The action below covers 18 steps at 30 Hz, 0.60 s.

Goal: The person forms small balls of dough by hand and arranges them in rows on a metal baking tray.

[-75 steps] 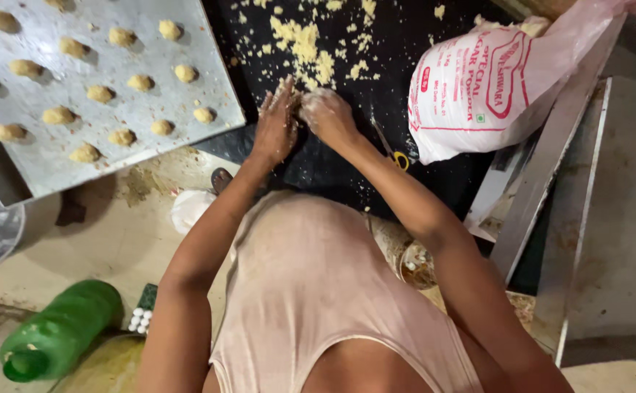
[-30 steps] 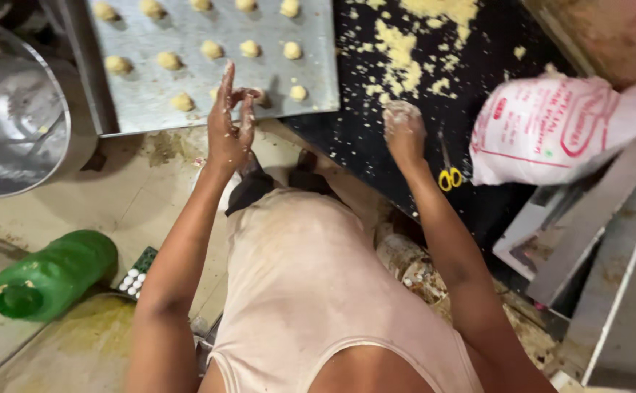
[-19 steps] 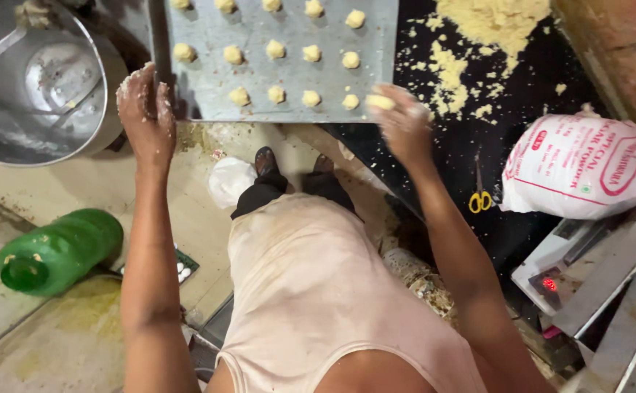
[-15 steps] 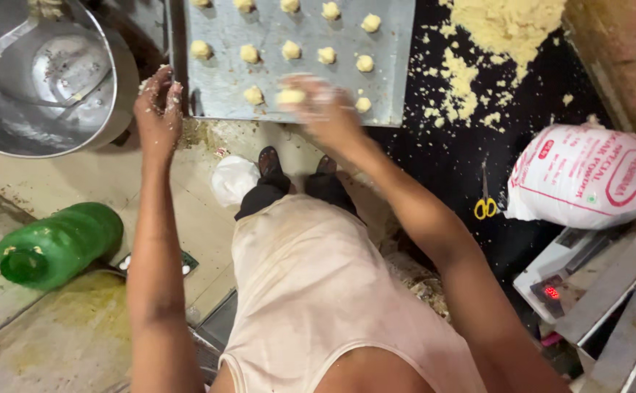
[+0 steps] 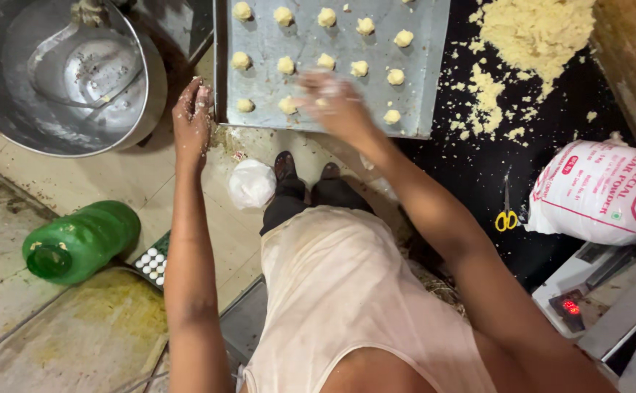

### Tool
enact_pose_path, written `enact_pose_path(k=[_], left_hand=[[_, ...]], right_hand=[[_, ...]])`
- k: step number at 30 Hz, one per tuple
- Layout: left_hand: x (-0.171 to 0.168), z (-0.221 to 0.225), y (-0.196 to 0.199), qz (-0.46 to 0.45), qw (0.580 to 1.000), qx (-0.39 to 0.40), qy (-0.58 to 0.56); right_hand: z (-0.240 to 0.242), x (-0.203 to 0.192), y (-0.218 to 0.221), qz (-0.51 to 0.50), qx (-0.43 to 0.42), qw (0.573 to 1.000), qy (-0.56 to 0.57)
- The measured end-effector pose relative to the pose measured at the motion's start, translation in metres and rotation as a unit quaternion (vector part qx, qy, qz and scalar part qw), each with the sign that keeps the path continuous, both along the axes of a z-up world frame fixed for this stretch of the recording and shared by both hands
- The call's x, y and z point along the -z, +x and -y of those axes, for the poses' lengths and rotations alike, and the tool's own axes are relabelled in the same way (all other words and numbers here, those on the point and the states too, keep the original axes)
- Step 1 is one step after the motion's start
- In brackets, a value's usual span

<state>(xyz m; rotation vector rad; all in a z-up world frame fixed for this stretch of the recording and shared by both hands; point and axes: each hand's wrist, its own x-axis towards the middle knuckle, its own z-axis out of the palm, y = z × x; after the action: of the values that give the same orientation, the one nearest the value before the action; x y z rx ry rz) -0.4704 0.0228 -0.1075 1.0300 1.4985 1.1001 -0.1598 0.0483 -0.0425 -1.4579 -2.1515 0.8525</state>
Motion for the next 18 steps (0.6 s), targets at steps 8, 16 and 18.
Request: enact_pose_path(k=[8, 16, 18], left_hand=[[0.001, -0.037, 0.018, -0.165, 0.983, 0.081, 0.007], [0.016, -0.021, 0.030, -0.251, 0.967, 0.047, 0.012], [0.017, 0.000, 0.034, -0.246, 0.969, 0.018, -0.026]], right_hand=[[0.075, -0.055, 0.249, 0.069, 0.406, 0.873, 0.260], [0.053, 0.021, 0.246, -0.017, 0.313, 0.949, -0.037], [0.036, 0.033, 0.234, 0.001, 0.254, 0.967, 0.005]])
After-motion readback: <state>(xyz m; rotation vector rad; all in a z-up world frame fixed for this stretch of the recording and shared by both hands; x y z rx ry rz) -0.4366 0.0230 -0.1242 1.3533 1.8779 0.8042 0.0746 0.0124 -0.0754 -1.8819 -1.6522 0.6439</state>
